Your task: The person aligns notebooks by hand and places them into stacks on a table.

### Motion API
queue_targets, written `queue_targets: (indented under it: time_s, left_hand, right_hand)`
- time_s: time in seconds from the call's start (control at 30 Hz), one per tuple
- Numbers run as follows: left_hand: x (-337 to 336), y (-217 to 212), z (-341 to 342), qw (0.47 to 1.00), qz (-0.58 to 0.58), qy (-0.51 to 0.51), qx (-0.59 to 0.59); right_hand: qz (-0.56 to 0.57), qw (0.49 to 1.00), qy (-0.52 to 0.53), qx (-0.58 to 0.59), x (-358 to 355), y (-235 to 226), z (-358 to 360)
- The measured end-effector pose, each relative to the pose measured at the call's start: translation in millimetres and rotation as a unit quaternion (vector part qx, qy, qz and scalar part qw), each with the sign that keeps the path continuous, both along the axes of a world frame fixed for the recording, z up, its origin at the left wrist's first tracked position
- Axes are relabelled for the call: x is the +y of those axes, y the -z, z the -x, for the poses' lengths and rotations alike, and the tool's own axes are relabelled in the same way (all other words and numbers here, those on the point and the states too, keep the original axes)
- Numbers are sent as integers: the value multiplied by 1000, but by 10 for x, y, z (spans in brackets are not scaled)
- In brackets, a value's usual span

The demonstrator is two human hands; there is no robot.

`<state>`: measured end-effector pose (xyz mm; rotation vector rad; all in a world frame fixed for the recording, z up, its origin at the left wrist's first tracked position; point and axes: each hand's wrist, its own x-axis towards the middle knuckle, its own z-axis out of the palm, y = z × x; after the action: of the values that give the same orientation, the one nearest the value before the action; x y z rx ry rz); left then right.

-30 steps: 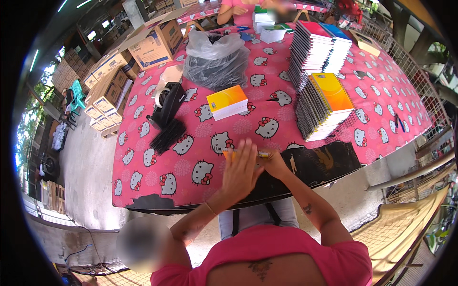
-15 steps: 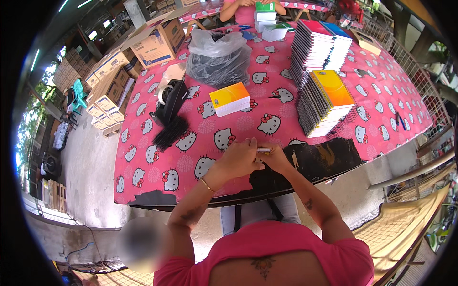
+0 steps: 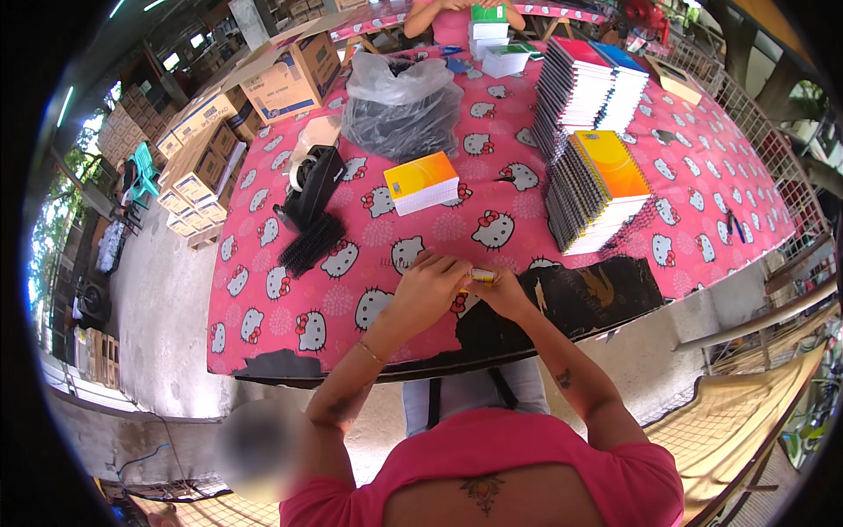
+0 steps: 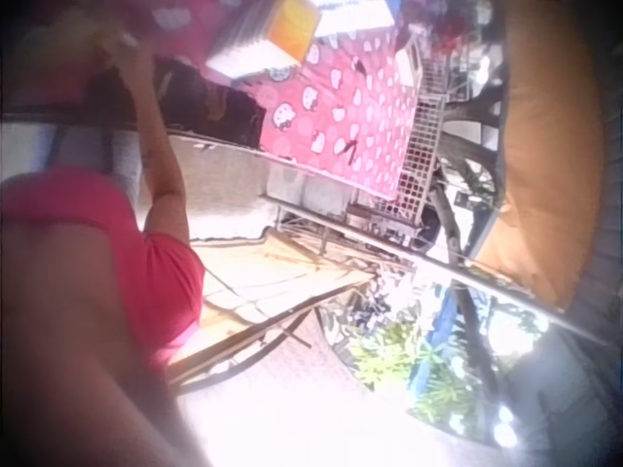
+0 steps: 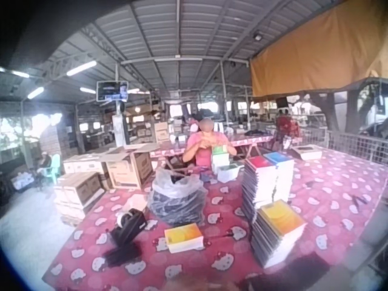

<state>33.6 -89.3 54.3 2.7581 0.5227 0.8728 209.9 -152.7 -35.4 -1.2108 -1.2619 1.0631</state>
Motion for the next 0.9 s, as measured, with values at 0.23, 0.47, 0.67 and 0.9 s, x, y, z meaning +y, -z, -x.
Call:
queue_targets:
  time_s: [0.23,0.47,0.67,0.9]
  left_hand:
    - [89,156,34,995,32,-27,95]
    - [-569,571,-70,991,-15,-94,95]
    - [-436,420,-119,990,-46,-74,108]
    - [-329,295,-114,987,-85,-93,95]
  right_hand:
    - [6,1000,9,-8,-9,-49,38]
    - [-59,994,77,-55,100,41,-19]
    - [-22,994,80,-65,90,228,-54]
    - [-35,991,44,-121,43,52,-68]
